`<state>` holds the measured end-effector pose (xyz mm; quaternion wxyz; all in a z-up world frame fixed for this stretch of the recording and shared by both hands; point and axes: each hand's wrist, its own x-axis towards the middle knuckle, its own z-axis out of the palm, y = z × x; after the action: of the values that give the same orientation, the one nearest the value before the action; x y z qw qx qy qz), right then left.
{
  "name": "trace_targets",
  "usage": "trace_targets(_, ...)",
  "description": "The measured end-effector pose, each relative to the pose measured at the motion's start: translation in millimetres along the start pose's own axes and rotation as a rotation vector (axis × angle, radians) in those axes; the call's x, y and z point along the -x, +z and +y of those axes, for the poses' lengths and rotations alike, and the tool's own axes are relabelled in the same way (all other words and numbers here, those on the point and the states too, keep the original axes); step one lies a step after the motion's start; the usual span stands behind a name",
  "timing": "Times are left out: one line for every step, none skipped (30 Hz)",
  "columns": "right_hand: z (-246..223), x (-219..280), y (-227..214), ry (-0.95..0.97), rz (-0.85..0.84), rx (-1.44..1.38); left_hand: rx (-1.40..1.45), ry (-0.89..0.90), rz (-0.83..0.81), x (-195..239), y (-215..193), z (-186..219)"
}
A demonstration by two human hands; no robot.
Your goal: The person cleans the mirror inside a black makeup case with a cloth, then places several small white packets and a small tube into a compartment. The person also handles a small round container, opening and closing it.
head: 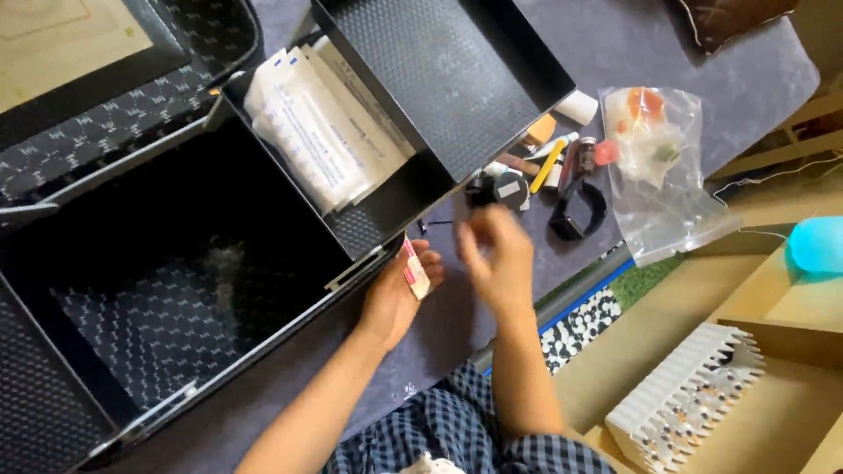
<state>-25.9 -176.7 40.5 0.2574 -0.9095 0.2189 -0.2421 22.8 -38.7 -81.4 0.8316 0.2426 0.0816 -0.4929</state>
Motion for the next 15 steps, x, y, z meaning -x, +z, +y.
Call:
trace_targets(-5, 13, -2, 0.074, -0.090, -0.109, -0.006, 0.002, 0.010, 2, 8, 3)
trace_targets(-11, 26, -3, 0.149, -0.181, -0.219, -0.013, 0.003, 0.021, 6, 15, 7)
trace_targets(-12, 32, 0, 0.148, -0.185, -0.219, -0.010, 0.005, 0.023, 6, 16, 9)
trace_targets(-14, 41, 2, 0.176, -0.274, -0.221, -0.008, 0.000, 0.013, 8, 18, 11)
trace_targets(-15, 49, 4, 0.203, -0.364, -0.223, -0.006, -0.004, 0.003, 10, 19, 13)
trace_targets(-11, 52, 9, 0.205, -0.363, -0.225, -0.009, -0.006, 0.004, 9, 19, 13)
trace_targets(-8, 55, 12, 0.250, -0.418, -0.199, -0.002, -0.004, 0.010, 9, 20, 14)
trace_targets(-4, 59, 16, 0.296, -0.472, -0.172, 0.005, -0.002, 0.016, 8, 21, 14)
trace_targets(-5, 55, 12, 0.299, -0.471, -0.173, 0.003, -0.005, 0.016, 5, 15, 10)
trace_targets(-6, 51, 9, 0.271, -0.529, -0.158, -0.028, -0.006, 0.007, 1, 8, 5)
trace_targets(-7, 47, 5, 0.243, -0.588, -0.142, -0.058, -0.008, -0.001, -2, 1, 1)
trace_targets(-11, 38, -2, 0.243, -0.587, -0.145, -0.061, -0.008, 0.000, -2, -1, 0)
trace_targets(-15, 30, -10, 0.212, -0.530, -0.117, -0.077, -0.001, 0.007, -3, -3, -1)
trace_targets(-19, 22, -19, 0.184, -0.471, -0.089, -0.093, 0.002, 0.015, -3, -5, -2)
trace_targets(-9, 4, -18, 0.186, -0.470, -0.091, -0.095, 0.001, 0.015, -1, -1, 1)
